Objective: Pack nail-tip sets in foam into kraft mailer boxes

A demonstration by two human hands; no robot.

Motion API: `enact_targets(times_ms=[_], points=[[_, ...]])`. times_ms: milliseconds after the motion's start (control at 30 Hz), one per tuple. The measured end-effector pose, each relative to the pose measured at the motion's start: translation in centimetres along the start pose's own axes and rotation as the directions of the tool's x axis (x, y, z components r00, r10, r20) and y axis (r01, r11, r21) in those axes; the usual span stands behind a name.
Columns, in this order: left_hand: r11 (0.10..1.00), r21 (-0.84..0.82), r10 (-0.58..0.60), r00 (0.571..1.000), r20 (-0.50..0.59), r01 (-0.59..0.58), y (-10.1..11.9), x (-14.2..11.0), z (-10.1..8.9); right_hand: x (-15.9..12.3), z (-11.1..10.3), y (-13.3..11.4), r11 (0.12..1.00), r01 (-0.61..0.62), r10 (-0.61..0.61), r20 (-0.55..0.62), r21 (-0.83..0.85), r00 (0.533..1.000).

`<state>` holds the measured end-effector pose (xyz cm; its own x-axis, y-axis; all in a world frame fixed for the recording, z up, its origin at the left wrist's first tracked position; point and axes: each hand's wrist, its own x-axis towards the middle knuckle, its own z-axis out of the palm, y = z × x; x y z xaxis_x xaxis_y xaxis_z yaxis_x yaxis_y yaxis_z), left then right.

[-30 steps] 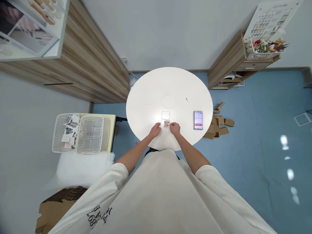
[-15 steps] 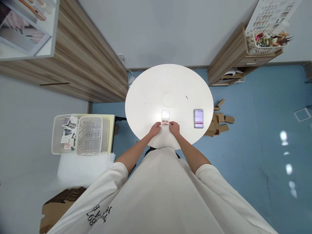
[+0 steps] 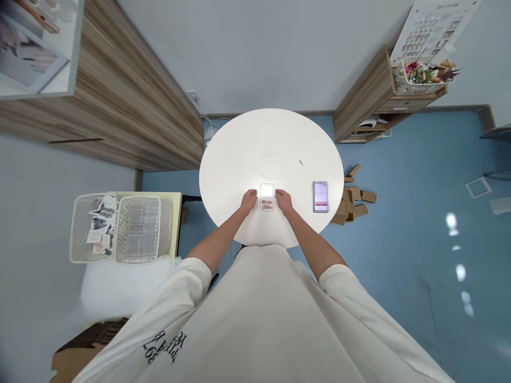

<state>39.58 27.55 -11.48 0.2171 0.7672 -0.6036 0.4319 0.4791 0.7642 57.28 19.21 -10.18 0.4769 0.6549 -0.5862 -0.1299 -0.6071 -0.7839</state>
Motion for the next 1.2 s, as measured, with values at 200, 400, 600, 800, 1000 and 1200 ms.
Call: enact_targets(times_ms=[200, 400, 600, 800, 1000, 1200], points=[[0.998, -0.058, 0.007, 1.000, 0.029, -0.006, 0.7, 1.2, 0.8, 0.9, 1.2, -0.2, 1.000, -0.013, 0.012, 0.033, 0.017, 0.999], [0.994, -0.106, -0.030, 0.996, 0.088, 0.039, 0.6, 1.1, 0.9, 0.5, 1.2, -0.2, 0.997, -0.036, 0.031, 0.076, 0.065, 0.997], [0.998, -0.035, -0.041, 0.992, 0.121, 0.045, 1.9, 0.6, 0.2, -0.2, 0.3, -1.6, 0.996, -0.059, 0.050, 0.126, 0.069, 0.991], [0.996, 0.047, 0.072, 0.989, 0.128, -0.079, 2.7, -0.1, -0.4, -1.0, 0.3, -2.7, 0.999, -0.003, -0.002, 0.132, 0.038, 0.991], [0.988, 0.067, 0.131, 0.983, 0.130, -0.140, 2.0, -1.6, -0.8, -2.4, 0.0, -2.2, 0.999, 0.018, -0.021, 0.130, 0.027, 0.991], [0.983, 0.079, 0.152, 0.978, 0.141, -0.164, -0.4, -3.5, -0.9, -4.2, -0.9, 0.0, 0.995, 0.051, -0.034, 0.191, -0.082, 0.981]])
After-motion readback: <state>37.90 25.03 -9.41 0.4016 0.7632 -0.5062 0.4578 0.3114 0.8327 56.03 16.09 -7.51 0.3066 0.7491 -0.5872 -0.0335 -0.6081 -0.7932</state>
